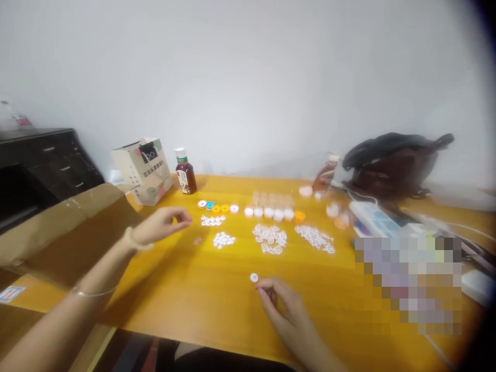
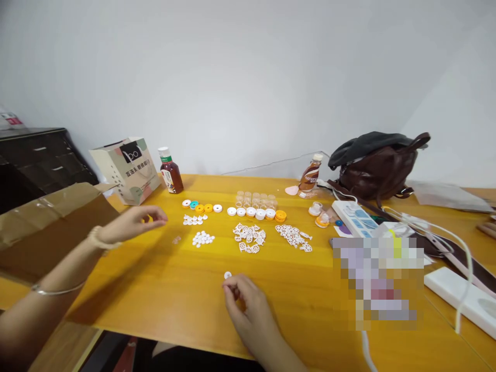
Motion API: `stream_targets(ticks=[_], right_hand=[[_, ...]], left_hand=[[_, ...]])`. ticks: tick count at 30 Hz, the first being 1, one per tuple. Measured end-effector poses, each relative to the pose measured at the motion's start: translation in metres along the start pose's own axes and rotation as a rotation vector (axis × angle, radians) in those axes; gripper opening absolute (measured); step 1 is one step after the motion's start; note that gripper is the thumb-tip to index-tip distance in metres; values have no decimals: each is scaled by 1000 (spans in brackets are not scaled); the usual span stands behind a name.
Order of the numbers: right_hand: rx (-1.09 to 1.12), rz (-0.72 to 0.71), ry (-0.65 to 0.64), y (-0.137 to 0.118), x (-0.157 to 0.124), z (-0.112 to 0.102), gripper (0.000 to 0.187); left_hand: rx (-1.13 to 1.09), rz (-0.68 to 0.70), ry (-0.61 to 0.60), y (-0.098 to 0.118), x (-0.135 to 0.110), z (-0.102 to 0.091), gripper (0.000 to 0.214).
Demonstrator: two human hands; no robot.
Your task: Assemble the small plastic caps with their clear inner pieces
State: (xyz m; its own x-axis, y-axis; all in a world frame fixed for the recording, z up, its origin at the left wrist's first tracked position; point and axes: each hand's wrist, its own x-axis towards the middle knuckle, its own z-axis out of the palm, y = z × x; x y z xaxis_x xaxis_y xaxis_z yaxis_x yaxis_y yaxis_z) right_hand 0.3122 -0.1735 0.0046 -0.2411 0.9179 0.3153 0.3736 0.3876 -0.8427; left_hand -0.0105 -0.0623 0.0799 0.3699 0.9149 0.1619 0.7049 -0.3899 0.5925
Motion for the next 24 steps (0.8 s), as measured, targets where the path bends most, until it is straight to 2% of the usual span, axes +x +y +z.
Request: stream_targets(ticks=[4,8,11,17,24], right_hand=[[-53,33,-4,3,6,-3,16],[-55,19,0,5,5,0,16],[-60,9,-1,6,4,1,16],[-63,5,-20,7,4,0,14],[-53,27,-14,0,5,-1,14]], left_hand=[[158,-4,-175,-20,11,21,23],[144,-35,-170,-32,19,37,22],[95,-52,-211,-39,27,44,22],[41,-61,-309,-48,39,48,21],[32,-57,-355,-45,43,44,17]])
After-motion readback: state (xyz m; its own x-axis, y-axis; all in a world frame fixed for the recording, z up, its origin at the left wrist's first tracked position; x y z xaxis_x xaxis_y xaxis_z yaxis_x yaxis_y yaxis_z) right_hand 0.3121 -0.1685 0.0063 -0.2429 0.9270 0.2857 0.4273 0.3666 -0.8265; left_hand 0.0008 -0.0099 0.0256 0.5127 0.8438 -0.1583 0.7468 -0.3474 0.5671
